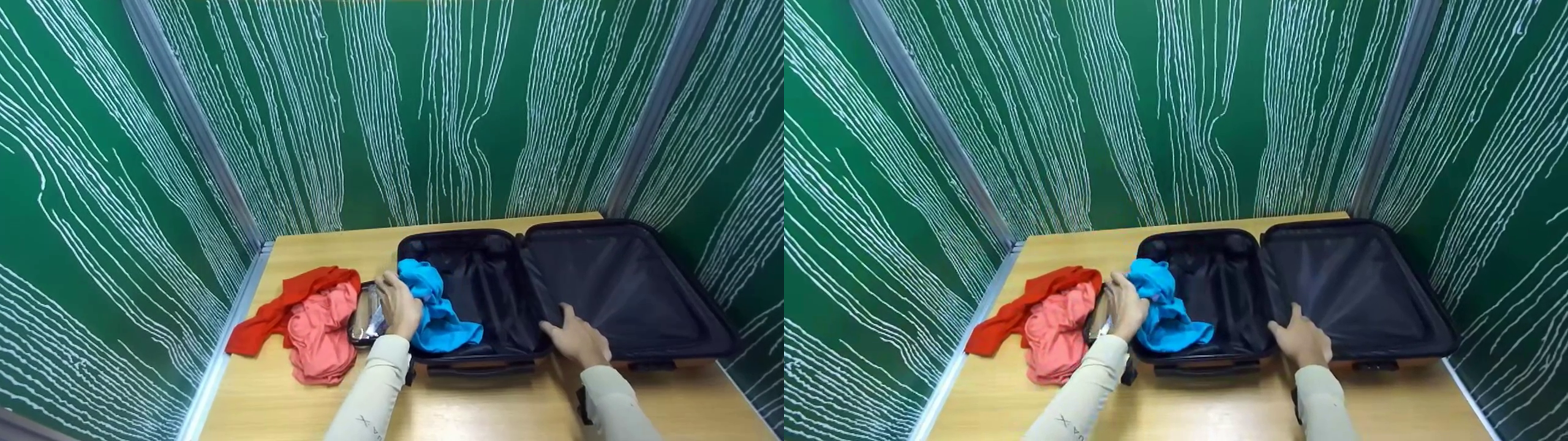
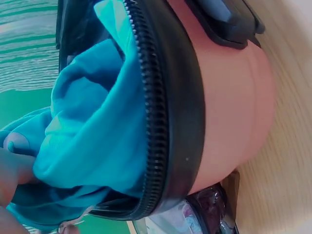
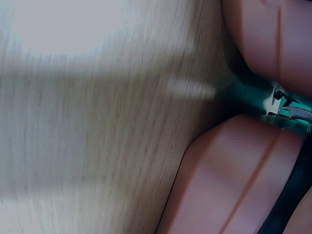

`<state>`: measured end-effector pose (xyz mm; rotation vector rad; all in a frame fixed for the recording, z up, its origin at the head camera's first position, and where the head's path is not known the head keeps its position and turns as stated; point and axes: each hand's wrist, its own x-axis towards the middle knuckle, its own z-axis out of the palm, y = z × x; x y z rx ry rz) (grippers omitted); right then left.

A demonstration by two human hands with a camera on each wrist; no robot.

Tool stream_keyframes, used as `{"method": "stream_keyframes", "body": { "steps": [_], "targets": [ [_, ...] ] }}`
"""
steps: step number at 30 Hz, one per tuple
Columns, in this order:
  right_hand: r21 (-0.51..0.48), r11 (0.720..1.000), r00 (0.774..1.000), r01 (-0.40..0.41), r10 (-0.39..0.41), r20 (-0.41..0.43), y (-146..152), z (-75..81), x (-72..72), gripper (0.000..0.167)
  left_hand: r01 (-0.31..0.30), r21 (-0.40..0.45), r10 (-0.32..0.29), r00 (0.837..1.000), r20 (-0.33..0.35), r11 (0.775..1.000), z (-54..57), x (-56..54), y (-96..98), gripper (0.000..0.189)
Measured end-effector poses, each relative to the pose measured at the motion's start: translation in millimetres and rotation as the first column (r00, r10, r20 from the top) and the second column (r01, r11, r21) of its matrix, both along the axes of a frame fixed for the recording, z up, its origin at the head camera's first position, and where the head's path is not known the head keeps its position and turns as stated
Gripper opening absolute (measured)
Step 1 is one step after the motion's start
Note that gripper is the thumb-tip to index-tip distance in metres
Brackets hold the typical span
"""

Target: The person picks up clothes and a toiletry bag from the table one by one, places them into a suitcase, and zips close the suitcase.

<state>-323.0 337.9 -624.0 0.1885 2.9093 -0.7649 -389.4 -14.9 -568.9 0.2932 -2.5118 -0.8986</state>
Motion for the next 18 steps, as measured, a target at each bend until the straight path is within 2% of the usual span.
{"method": "stream_keyframes", "body": {
  "steps": [2, 4, 11, 15, 18],
  "targets": [
    [-0.001, 1.000, 1.000, 0.001, -0.001, 0.002, -0.1, -0.2, -0.2, 0.100, -0.030, -0.017, 0.030, 1.000, -0.004, 0.999, 1.2, -0.3, -1.2, 0.051],
    [-0.002, 1.000, 1.000, 0.002, -0.002, 0.003, -0.2, -0.3, -0.4, 0.100, -0.030, -0.021, 0.030, 1.000, 0.010, 0.999, 1.6, 0.3, -2.6, 0.047],
    [-0.009, 1.000, 1.000, 0.008, -0.008, 0.005, -1.1, 0.9, -1.7, 0.099, 0.058, -0.052, -0.053, 0.993, 0.103, 0.997, -1.3, 6.3, -6.5, 0.047],
    [-0.005, 1.000, 1.000, 0.006, -0.006, -0.005, -1.6, -0.5, -2.0, 0.098, 0.065, -0.061, -0.058, 0.992, 0.108, 0.996, -2.7, 6.7, -5.9, 0.032],
    [-0.007, 1.000, 1.000, 0.005, -0.005, -0.005, -1.7, -1.1, -2.7, 0.097, 0.062, -0.011, -0.061, 0.994, 0.090, 0.998, -3.0, 5.6, -4.8, 0.015]
  ]
}}
